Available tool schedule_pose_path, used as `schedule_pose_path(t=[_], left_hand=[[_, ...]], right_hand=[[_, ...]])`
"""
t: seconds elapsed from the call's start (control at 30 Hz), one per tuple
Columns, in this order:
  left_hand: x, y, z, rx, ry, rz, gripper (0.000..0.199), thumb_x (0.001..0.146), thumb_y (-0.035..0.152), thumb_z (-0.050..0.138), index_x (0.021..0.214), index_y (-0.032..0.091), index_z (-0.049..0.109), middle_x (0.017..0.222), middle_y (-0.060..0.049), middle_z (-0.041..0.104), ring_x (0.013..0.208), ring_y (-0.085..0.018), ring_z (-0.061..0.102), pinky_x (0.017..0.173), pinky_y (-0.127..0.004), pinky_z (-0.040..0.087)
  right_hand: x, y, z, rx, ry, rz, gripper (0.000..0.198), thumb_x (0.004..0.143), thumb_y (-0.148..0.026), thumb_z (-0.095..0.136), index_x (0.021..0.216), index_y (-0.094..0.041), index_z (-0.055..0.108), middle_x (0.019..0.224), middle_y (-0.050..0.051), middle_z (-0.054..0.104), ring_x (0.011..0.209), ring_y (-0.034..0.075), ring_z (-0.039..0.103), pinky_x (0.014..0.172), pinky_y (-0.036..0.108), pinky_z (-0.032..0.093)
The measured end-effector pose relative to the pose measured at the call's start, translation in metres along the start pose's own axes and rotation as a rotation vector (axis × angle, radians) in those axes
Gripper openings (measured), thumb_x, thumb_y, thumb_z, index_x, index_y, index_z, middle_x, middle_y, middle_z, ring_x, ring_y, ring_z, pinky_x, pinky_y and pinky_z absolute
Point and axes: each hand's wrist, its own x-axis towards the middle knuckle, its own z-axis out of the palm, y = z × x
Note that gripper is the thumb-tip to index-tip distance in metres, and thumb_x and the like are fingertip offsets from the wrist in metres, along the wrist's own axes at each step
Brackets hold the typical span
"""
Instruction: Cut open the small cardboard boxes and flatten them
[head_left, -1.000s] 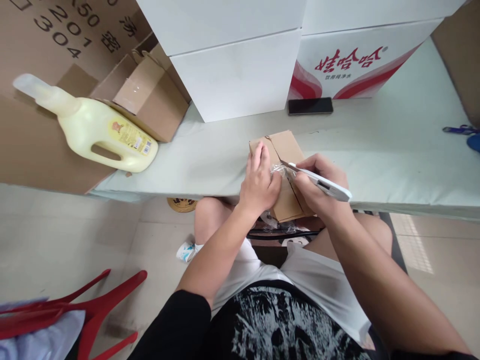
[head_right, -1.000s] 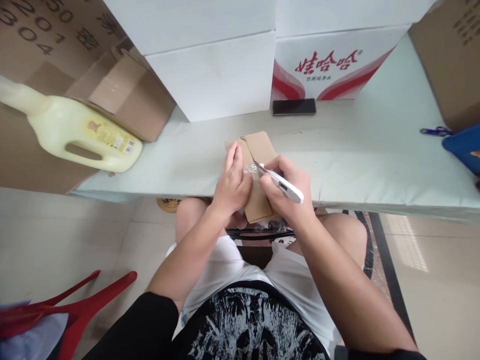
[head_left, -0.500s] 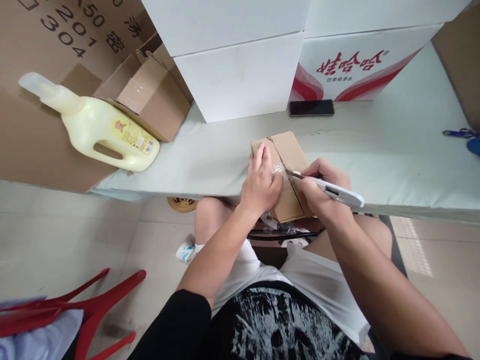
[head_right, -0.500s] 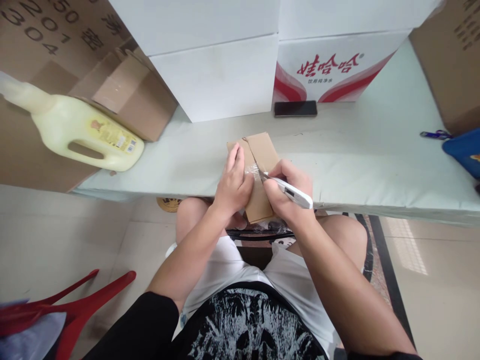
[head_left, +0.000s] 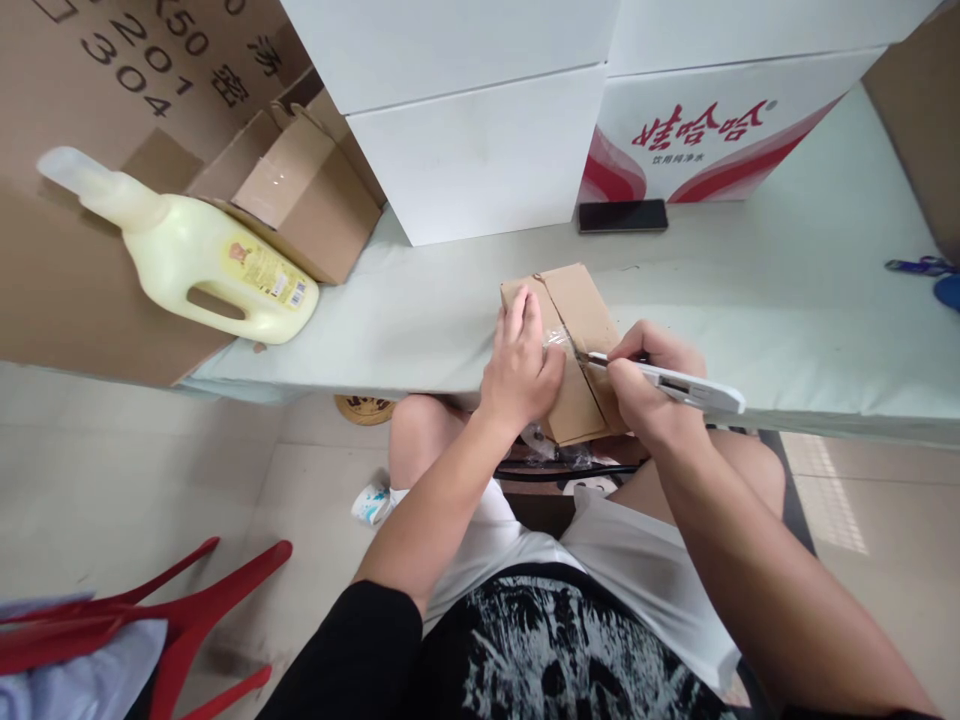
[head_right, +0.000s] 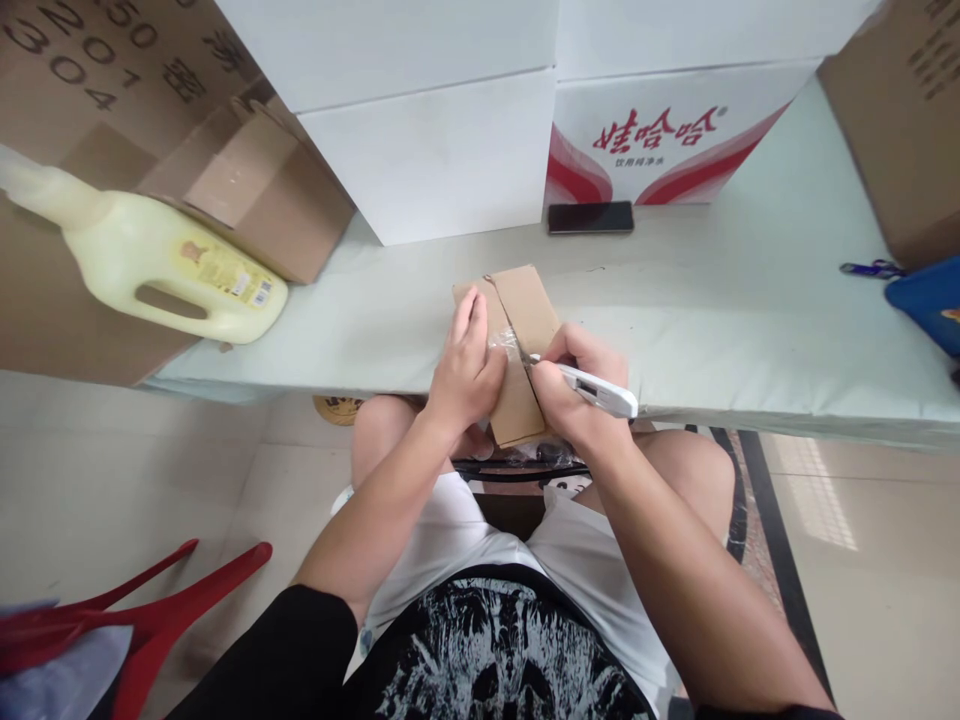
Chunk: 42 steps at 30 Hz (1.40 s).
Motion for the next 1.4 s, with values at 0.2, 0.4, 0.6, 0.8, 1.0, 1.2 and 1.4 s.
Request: schedule_pose_path(t=[0.2,0.4,0.6,0.8,1.0,1.2,1.4], left_hand=[[0.000,-0.005,0.001,-0.020,-0.003,0.022,0.067,0.095,0.032,0.045,0.158,0.016,0.030,0.172,-0.013,0.022,0.162,-0.033,0.016,0.134,-0.053,0.020],[0.000,-0.011,0.004,-0.049,0.015,0.049,0.067,0.095,0.032,0.047,0.159,0.021,0.028,0.173,-0.010,0.021,0.162,-0.030,0.016,0.134,-0.052,0.018],[0.000,-0.008,0.002,-0.016,-0.004,0.043,0.069,0.095,0.035,0.046,0.158,0.016,0.028,0.173,-0.015,0.021,0.163,-0.031,0.015,0.134,-0.051,0.017],[0.000,-0.009,0.003,-0.040,0.013,0.069,0.073,0.094,0.043,0.053,0.159,0.019,0.029,0.172,-0.015,0.022,0.162,-0.033,0.015,0.135,-0.051,0.016],[-0.001,-0.007,0.002,-0.032,0.009,0.063,0.073,0.094,0.041,0.053,0.159,0.018,0.029,0.172,-0.015,0.022,0.162,-0.033,0.014,0.135,-0.050,0.016],[0.000,-0.009,0.004,-0.023,0.019,0.070,0.073,0.094,0.042,0.053,0.159,0.017,0.029,0.172,-0.015,0.022,0.162,-0.035,0.016,0.134,-0.052,0.018],[0.005,-0.011,0.004,-0.023,0.001,0.068,0.074,0.095,0.047,0.053,0.159,0.018,0.029,0.172,-0.015,0.023,0.162,-0.035,0.016,0.134,-0.051,0.016]], right_hand=[[-0.005,0.005,-0.001,0.031,0.067,-0.026,0.011,0.064,-0.023,0.052,0.057,-0.024,0.044,0.049,-0.003,0.042,0.050,0.012,0.036,0.047,0.028,0.028],[-0.010,0.015,0.001,0.037,0.294,-0.064,0.005,0.065,-0.021,0.050,0.065,-0.025,0.048,0.054,-0.003,0.044,0.051,0.014,0.039,0.048,0.030,0.031],[-0.006,0.022,0.002,0.110,0.228,-0.018,0.005,0.068,-0.022,0.053,0.071,-0.024,0.050,0.054,-0.004,0.049,0.050,0.014,0.044,0.048,0.030,0.033],[-0.005,0.019,0.001,0.083,0.173,0.026,0.005,0.071,-0.022,0.054,0.072,-0.025,0.050,0.055,-0.004,0.049,0.050,0.013,0.043,0.048,0.030,0.033],[-0.005,0.023,0.002,0.147,0.176,0.013,0.005,0.073,-0.023,0.055,0.076,-0.024,0.050,0.058,-0.004,0.051,0.053,0.014,0.048,0.051,0.029,0.037],[0.003,0.018,0.003,0.145,0.133,0.104,0.008,0.073,-0.026,0.059,0.076,-0.023,0.052,0.063,-0.002,0.054,0.058,0.014,0.050,0.054,0.029,0.039],[0.012,0.019,0.005,0.535,0.272,0.090,0.015,0.073,-0.029,0.053,0.079,-0.026,0.040,0.067,-0.004,0.044,0.053,0.012,0.048,0.051,0.029,0.040]])
